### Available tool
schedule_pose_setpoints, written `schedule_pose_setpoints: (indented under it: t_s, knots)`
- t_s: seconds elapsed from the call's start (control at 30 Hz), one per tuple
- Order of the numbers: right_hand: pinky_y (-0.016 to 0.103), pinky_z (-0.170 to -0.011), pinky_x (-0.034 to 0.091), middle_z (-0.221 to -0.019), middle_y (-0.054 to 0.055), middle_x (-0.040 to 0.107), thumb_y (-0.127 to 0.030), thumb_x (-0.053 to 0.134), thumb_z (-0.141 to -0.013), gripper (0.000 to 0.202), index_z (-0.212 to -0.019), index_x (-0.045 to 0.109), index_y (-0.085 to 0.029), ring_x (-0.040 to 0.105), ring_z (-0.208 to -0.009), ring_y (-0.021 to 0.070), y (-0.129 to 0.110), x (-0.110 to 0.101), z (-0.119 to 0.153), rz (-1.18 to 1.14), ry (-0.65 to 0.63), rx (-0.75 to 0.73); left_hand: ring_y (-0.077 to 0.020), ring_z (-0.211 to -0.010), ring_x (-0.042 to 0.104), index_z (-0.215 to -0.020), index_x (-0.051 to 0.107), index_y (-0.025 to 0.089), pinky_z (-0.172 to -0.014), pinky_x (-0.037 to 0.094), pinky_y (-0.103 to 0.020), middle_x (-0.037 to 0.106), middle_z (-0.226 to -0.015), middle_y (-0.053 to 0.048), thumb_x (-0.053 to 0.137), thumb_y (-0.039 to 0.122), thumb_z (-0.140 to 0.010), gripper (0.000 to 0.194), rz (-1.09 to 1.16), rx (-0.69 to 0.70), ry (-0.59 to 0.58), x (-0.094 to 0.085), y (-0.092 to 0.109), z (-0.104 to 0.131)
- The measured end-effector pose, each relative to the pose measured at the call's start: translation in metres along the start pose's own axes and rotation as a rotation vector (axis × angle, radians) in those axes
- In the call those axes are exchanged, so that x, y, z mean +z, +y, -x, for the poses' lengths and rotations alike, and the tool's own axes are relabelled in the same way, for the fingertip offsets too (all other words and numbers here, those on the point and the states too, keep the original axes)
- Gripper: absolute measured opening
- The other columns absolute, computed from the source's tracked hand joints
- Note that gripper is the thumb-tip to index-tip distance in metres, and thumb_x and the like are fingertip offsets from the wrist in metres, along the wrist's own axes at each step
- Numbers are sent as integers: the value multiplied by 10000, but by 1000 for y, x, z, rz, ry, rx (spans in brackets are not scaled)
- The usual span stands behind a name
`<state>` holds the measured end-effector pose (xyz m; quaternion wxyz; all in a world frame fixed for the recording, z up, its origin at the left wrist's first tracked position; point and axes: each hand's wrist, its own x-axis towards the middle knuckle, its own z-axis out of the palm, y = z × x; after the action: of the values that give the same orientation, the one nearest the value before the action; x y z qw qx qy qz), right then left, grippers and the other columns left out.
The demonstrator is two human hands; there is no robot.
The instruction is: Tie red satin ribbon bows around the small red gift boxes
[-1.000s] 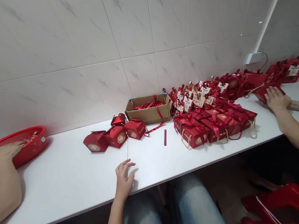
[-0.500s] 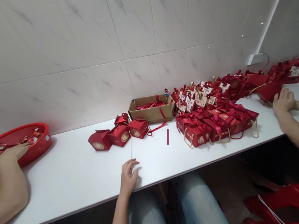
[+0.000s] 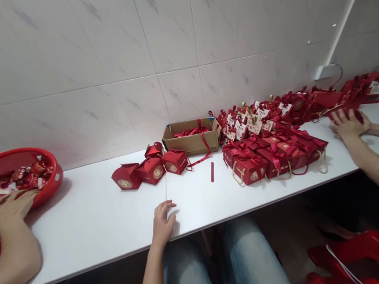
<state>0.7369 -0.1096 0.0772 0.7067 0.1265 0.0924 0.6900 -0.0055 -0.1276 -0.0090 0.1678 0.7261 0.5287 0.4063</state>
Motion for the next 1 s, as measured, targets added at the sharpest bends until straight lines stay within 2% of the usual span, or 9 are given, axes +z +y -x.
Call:
schedule_pose_setpoints:
  t_s: [0.23, 0.3, 0.4, 0.47, 0.53, 0.63, 0.73, 0.87, 1.0]
  knots:
    - [546, -669, 470, -986, 110, 591, -341, 231, -728, 261, -514, 307, -212, 615, -662, 193, -8, -16, -14, 416, 21, -22, -249, -1049, 513, -863, 632, 204, -928, 410, -445, 611, -1059, -74, 470, 124, -647, 282, 0, 7, -6, 2, -5, 1]
    - [554, -650, 476, -960, 111, 581, -405, 222, -726, 290, -550, 356, -218, 601, -656, 212, -23, -22, -21, 481, 41, -56, -247, -1045, 516, -861, 632, 206, -920, 417, -438, 612, -1057, -72, 467, 124, -644, 285, -3, 7, -5, 1, -5, 0]
    - [507, -635, 493, -878, 113, 582, -546, 283, -680, 357, -644, 467, -242, 571, -680, 252, -55, -30, -36, 673, 152, -251, -247, -1042, 521, -854, 631, 206, -917, 421, -433, 616, -1051, -71, 468, 128, -647, 275, -13, 11, -2, 1, -4, 0]
    - [482, -716, 480, -870, 132, 588, -622, 307, -631, 435, -731, 537, -266, 550, -746, 280, -77, -36, -49, 840, 282, -393, -248, -1039, 524, -853, 630, 207, -916, 422, -433, 618, -1048, -71, 470, 129, -650, 269, -20, 13, -4, 1, -4, -1]
    - [487, -860, 414, -922, 157, 589, -654, 287, -599, 533, -813, 576, -261, 523, -851, 307, -96, -41, -63, 940, 369, -419, -246, -1036, 528, -855, 629, 208, -914, 425, -431, 620, -1047, -69, 472, 128, -651, 270, -24, 15, -10, 1, -3, -1]
    - [489, -990, 271, -962, 188, 578, -658, 306, -546, 545, -805, 573, -260, 449, -999, 341, -116, -47, -79, 941, 453, -404, -243, -1035, 533, -862, 629, 208, -922, 422, -428, 621, -1044, -68, 470, 127, -651, 276, -29, 20, -21, 1, -2, -1]
    - [492, -1009, 209, -983, 199, 575, -601, 387, -526, 383, -712, 514, -292, 379, -1102, 345, -126, -50, -85, 778, 487, -404, -242, -1027, 541, -866, 628, 204, -915, 427, -422, 622, -1034, -70, 471, 137, -659, 268, -31, 29, -33, 1, -2, -1]
    - [493, -1001, 221, -988, 162, 590, -476, 448, -533, 194, -594, 375, -306, 373, -1128, 322, -122, -47, -77, 601, 194, -198, -237, -1019, 555, -877, 623, 198, -900, 439, -408, 618, -1034, -73, 471, 153, -677, 255, -22, 27, -40, 1, -4, -1]
    - [496, -996, 223, -835, 126, 593, -419, 428, -600, 278, -544, 194, -279, 406, -1063, 313, -98, -38, -64, 535, -248, 39, -230, -1008, 564, -881, 616, 192, -912, 435, -404, 615, -1014, -72, 465, 156, -686, 249, -8, 26, -51, 3, -8, -1]
